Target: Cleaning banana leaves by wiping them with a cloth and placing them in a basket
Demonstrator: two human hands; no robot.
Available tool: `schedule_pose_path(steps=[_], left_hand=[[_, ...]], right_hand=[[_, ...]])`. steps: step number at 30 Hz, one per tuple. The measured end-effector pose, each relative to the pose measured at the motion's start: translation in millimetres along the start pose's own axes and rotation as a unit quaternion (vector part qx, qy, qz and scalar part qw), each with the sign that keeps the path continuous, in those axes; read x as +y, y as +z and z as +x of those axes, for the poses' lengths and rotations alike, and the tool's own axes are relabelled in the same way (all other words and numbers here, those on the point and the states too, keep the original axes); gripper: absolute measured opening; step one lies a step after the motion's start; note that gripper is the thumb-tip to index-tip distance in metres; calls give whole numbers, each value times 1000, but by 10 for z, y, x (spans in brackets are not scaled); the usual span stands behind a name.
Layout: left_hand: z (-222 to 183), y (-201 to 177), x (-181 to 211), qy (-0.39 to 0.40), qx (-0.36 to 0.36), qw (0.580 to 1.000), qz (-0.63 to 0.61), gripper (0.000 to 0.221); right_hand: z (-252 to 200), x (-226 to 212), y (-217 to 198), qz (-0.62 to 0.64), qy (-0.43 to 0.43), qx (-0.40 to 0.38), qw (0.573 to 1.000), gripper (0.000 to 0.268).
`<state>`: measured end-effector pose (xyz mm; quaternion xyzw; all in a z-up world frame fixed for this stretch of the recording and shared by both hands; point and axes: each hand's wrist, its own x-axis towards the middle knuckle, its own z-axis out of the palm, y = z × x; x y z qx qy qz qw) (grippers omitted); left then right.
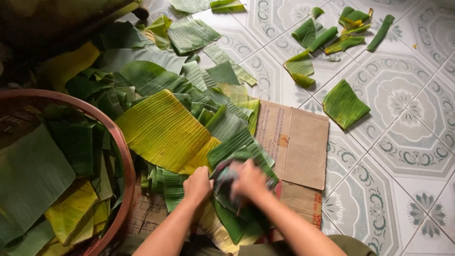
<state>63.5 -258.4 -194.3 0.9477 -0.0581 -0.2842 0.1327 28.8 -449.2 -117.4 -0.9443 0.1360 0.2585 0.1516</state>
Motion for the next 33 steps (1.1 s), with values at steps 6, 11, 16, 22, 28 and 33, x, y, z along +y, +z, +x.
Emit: schedule_pose_path(steps=[6, 11, 16, 22, 28, 33], left_hand=[[-87, -177, 66, 7, -14, 1000, -22, 27], [-147, -321, 127, -5, -32, 999, -42, 26], [-633, -1010, 273, -6, -50, 996, -79, 24], [-1732, -1770, -541, 9, 164, 925, -343, 21], [-2101, -1628, -2929, -282, 395, 866, -116, 51], [-2247, -1737, -2304, -205, 568, 792, 91, 53]], right_hand=[[418, 360, 90, -85, 3, 94, 992, 70], [-476, 702, 239, -138, -139, -44, 980, 87], [-515, 2053, -26, -205, 52, -61, 976, 90], [-1108, 3098, -452, -118, 253, -61, 958, 76], [-1081, 4590, 1080, -18, 355, -112, 928, 101], [-1341, 4264, 1562, -50, 303, 363, 880, 83]])
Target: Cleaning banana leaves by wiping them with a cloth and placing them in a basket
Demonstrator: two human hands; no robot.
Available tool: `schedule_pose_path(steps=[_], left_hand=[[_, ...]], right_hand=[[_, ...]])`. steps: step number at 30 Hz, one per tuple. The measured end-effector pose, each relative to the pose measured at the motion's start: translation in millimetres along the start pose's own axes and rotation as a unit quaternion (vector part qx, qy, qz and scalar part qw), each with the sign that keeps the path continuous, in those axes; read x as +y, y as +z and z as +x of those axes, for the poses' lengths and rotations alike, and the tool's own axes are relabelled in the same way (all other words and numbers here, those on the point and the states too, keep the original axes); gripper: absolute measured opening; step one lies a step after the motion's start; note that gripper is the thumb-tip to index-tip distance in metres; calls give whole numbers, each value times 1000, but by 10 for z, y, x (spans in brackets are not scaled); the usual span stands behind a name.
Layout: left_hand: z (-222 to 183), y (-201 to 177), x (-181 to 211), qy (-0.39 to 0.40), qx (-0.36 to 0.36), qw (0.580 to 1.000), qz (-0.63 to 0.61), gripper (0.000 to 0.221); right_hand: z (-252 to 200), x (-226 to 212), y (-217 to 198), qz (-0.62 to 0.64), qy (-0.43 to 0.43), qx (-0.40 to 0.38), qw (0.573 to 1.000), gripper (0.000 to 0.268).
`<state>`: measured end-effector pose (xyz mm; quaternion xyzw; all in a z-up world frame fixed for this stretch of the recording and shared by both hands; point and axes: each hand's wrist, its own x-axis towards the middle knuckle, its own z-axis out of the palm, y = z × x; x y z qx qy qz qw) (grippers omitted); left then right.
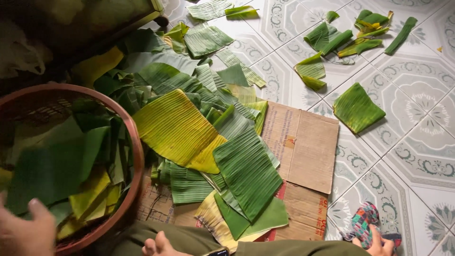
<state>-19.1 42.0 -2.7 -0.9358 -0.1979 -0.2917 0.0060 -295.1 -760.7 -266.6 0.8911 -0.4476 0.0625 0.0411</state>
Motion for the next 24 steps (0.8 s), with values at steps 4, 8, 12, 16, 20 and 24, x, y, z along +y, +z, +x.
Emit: schedule_pose_path(steps=[4, 8, 12, 16, 20, 24], left_hand=[[-70, -197, 1766, 182, 2, 971, -153, 24], [-603, 453, 3294, 268, -384, 845, -258, 28], [-1296, 1666, 4134, 432, -324, 823, -177, 68], [-1604, 2100, 4421, 406, -268, 871, -72, 105], [-1584, 1843, 4478, 447, -303, 841, -31, 15], [-1424, 1347, 4561, 462, -303, 828, -92, 15]], right_hand=[[-58, -148, -151, 2, -6, 53, 999, 77], [-38, -191, -175, -43, 2, 41, 998, 71], [-66, -229, -236, -46, 6, 55, 997, 71], [-31, -356, -459, -97, 17, 42, 994, 66], [3, -384, -503, -60, 39, -2, 997, 72], [114, -529, -715, -72, 81, -92, 990, 73]])
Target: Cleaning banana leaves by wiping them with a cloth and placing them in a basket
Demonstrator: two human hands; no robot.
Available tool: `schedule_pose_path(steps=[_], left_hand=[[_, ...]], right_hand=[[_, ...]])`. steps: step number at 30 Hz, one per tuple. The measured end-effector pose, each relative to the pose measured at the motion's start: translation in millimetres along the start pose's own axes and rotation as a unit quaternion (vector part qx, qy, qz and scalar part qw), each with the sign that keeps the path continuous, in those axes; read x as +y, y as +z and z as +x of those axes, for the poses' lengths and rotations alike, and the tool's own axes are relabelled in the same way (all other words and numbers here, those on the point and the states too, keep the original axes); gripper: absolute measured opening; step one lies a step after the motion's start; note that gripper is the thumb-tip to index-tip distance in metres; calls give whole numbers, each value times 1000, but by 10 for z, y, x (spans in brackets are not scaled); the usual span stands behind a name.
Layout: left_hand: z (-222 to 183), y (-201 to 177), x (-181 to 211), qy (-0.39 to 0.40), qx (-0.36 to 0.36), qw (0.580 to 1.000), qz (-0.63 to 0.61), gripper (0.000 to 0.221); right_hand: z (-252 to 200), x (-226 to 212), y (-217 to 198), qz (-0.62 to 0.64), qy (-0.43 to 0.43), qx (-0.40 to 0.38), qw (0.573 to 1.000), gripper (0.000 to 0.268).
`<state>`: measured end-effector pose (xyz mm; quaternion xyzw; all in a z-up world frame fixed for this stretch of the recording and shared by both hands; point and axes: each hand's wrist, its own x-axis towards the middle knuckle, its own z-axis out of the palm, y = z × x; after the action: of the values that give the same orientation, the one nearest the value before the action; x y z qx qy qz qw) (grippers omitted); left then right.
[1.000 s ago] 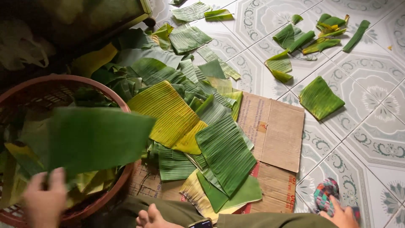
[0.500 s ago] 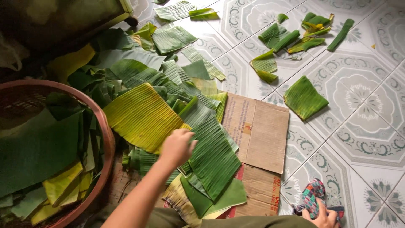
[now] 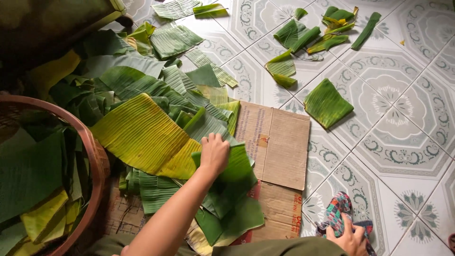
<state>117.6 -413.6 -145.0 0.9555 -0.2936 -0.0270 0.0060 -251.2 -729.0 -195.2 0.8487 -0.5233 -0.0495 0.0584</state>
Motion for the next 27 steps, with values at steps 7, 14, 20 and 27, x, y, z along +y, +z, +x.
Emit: schedule_pose_path(steps=[7, 14, 20, 27], left_hand=[[-286, -1818, 489, 159, 224, 935, -225, 18], [-946, -1454, 347, 220, 256, 897, -286, 7], [-1465, -149, -480, -85, -143, 948, -270, 34], [-1502, 15, -436, -229, -198, 929, -213, 60]], right_hand=[[-1, -30, -217, -10, -16, 22, 1000, 72], [-33, -140, -551, 16, 16, -100, 995, 72], [-37, -158, -577, 26, 28, -125, 991, 70], [564, -98, -493, -41, -64, -317, 945, 83]])
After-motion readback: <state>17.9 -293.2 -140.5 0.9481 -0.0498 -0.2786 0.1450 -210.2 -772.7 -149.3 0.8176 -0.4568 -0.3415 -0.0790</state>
